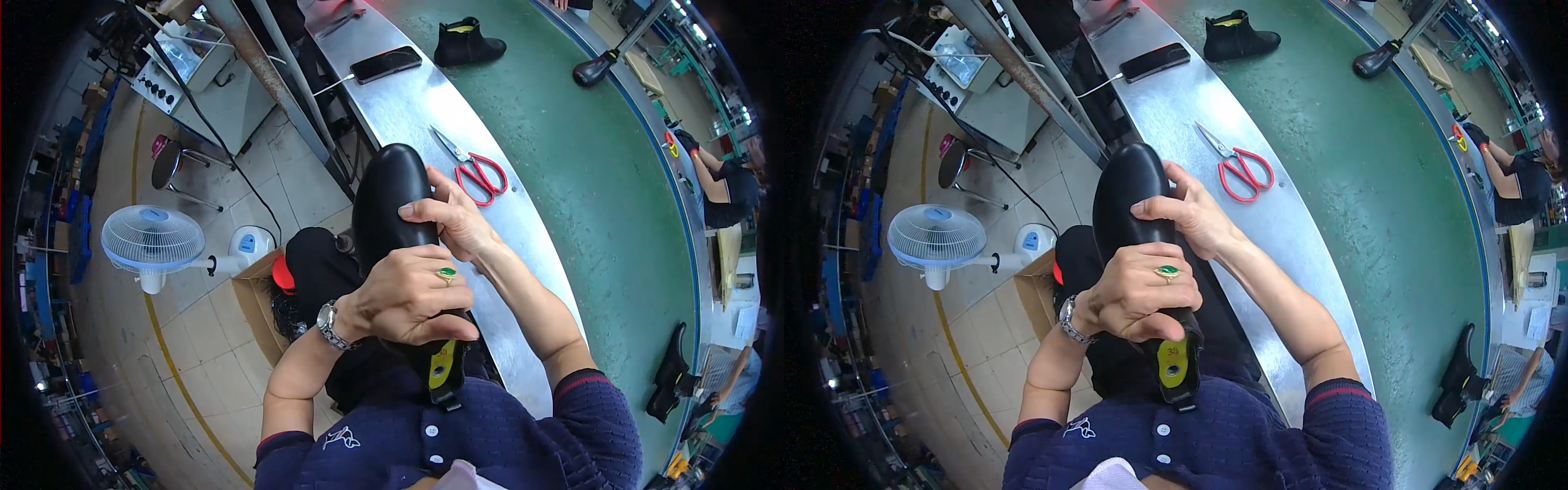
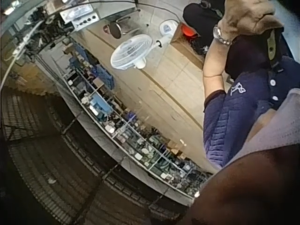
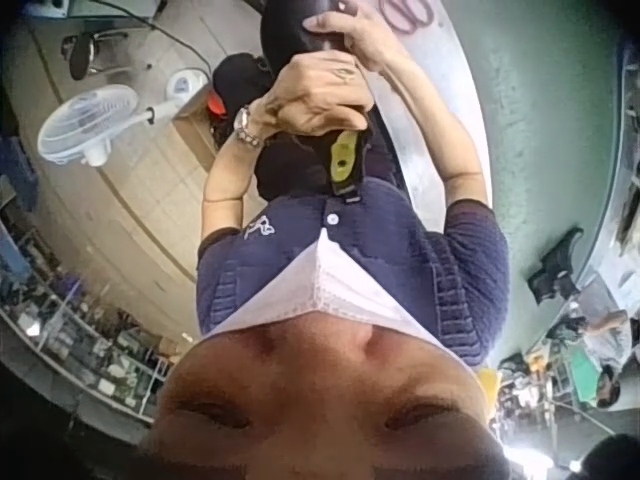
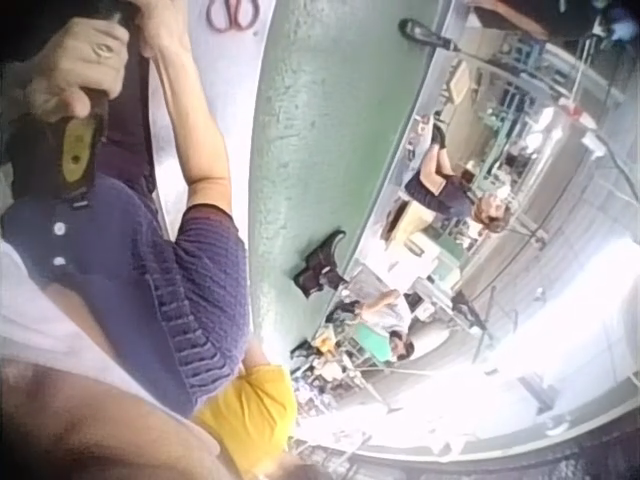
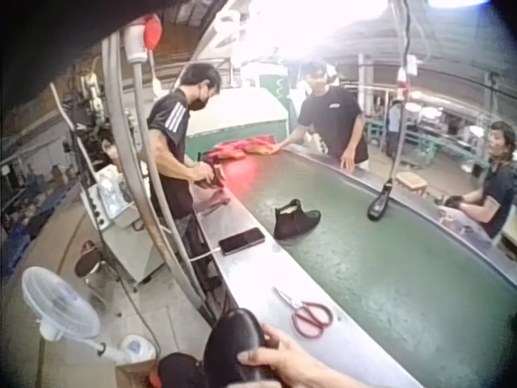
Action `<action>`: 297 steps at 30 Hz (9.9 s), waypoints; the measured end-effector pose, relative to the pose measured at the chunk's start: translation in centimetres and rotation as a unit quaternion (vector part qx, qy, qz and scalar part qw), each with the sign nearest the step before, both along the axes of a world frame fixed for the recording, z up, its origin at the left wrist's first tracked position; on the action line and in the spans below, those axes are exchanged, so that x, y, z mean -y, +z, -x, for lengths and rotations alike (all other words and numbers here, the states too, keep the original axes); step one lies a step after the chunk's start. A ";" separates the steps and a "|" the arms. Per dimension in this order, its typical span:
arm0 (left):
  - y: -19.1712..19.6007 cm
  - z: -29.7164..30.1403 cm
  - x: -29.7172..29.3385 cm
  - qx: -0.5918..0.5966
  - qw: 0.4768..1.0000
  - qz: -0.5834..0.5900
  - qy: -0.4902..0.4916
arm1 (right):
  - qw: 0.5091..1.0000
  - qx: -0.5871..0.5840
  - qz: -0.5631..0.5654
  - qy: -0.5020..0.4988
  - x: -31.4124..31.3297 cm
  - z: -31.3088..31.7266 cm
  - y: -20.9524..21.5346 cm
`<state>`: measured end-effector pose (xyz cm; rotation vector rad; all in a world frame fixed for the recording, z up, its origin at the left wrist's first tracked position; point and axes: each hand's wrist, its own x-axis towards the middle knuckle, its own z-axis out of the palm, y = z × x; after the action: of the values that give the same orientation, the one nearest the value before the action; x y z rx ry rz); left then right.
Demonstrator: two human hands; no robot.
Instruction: Trimming excess material and inspecting a black boot during shoe manufacturing.
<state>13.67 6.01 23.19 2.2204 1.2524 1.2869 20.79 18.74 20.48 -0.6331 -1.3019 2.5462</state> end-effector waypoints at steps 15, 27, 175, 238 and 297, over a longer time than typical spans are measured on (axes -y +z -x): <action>5.8 -1.6 -1.3 0.356 0.924 0.040 -0.132 | 0.908 -0.018 -0.008 -0.418 -13.9 -6.6 -5.6; 8.7 -1.9 -1.9 0.540 0.691 0.112 -0.467 | 0.746 -0.011 0.253 -0.616 -22.5 -25.5 -18.3; -9.9 6.6 9.8 -0.075 0.841 0.059 0.532 | 0.589 0.169 -0.606 0.507 1.8 6.7 7.1; -8.5 7.9 10.1 0.288 0.806 0.164 0.490 | 0.598 0.075 -0.711 0.362 3.4 6.2 3.0; -6.3 18.1 13.7 -0.070 0.782 0.389 0.482 | 0.935 -0.030 -0.353 0.013 2.5 0.6 -7.9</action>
<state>-4.40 -7.74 16.85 1.0485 2.5468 0.5550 20.17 16.19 12.57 -0.3740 -2.0321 1.8680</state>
